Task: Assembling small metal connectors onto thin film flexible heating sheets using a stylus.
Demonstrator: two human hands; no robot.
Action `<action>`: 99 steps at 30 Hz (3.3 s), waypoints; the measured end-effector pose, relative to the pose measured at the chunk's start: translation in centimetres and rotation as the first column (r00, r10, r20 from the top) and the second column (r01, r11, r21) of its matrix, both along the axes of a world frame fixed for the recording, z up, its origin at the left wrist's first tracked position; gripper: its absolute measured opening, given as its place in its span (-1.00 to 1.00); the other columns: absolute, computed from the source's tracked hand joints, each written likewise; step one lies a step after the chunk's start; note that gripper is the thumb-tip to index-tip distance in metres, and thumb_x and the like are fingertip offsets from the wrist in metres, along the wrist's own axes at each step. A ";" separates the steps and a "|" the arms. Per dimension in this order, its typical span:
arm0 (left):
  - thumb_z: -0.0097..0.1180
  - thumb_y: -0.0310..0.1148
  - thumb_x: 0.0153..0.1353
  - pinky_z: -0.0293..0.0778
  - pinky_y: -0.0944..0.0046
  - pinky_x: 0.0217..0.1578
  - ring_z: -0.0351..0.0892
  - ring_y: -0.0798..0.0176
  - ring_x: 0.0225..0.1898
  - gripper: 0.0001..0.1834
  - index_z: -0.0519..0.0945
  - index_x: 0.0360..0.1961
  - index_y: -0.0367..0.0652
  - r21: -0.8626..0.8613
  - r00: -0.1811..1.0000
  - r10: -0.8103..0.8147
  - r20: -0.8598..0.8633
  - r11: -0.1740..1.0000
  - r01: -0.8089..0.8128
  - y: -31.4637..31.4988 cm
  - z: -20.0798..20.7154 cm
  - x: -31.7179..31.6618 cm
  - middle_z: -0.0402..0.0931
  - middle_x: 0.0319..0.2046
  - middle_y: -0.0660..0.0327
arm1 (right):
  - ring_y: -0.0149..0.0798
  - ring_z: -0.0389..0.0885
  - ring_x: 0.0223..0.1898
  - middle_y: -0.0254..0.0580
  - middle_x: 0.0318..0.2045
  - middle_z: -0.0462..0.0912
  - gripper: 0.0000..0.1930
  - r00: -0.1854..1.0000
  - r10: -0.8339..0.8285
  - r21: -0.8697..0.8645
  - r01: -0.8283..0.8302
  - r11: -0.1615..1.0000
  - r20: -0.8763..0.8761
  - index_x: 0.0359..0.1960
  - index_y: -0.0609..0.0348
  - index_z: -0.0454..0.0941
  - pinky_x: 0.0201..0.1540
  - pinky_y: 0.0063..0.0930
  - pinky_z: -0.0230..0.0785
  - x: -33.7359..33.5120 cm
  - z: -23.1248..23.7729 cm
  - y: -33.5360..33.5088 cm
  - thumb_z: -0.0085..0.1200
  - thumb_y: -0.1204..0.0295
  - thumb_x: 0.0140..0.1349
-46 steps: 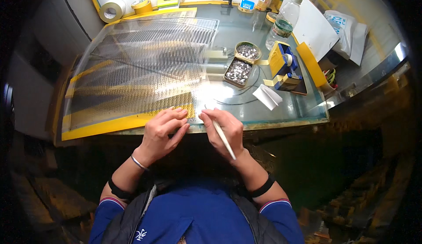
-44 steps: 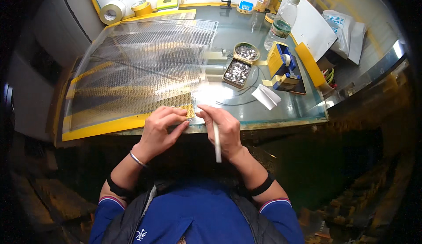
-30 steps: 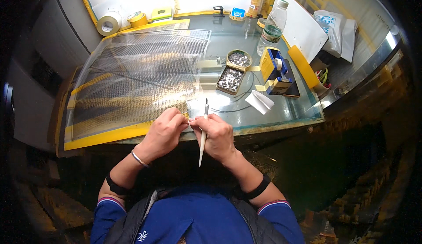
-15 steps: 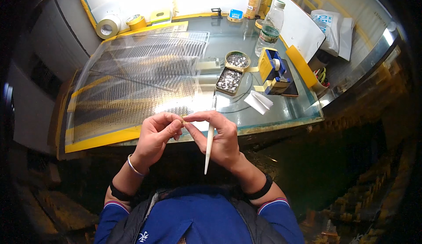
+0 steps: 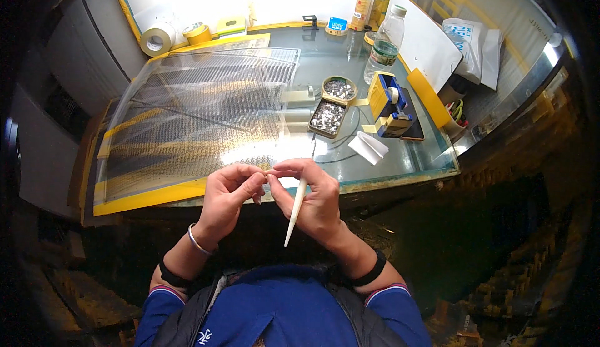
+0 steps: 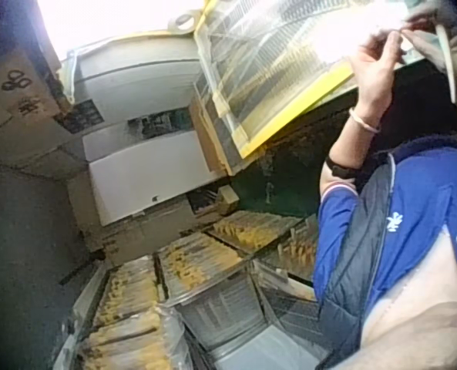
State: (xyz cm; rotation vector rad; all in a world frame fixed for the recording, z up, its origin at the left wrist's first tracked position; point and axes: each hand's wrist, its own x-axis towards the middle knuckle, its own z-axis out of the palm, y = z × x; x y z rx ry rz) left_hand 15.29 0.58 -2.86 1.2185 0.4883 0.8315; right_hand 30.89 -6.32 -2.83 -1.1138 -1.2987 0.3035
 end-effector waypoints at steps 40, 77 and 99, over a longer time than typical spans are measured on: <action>0.20 -0.58 0.22 0.58 0.49 -0.34 0.62 0.47 -0.39 -0.87 0.69 -0.23 -0.41 0.253 0.970 0.138 -0.200 0.964 -0.085 -0.9 1.1 0.7 0.67 -0.37 0.17 | -0.17 0.70 -0.38 -0.14 -0.46 0.66 -0.73 0.941 -0.179 0.251 0.106 0.962 0.287 -0.42 0.18 0.49 -0.30 -0.40 0.56 0.4 -0.2 -0.3 0.36 0.66 -0.09; 0.18 -0.39 0.24 0.58 0.44 -0.54 0.59 0.38 -0.48 -0.81 0.58 -0.26 -0.35 -0.267 0.958 -0.206 -0.198 0.952 0.149 2.7 4.1 3.1 0.61 -0.38 0.11 | -0.58 0.56 -0.39 -0.17 -0.37 0.70 -0.77 0.810 -0.110 -0.009 0.128 0.992 -0.576 -0.36 0.12 0.41 -0.31 -0.74 0.38 5.3 -2.3 -2.8 0.21 0.71 0.14; 0.18 -0.43 0.08 0.59 0.22 -0.27 0.72 0.03 -0.38 -0.80 0.71 -0.29 -0.28 0.826 0.828 0.304 -0.471 0.481 0.294 12.3 1.5 15.1 0.64 -0.41 -0.11 | -0.45 0.64 -0.31 -0.11 -0.34 0.70 -0.78 0.788 -0.315 -0.046 0.344 0.938 -0.529 -0.36 0.17 0.41 -0.21 -0.63 0.47 9.2 -4.6 -7.1 0.23 0.68 0.15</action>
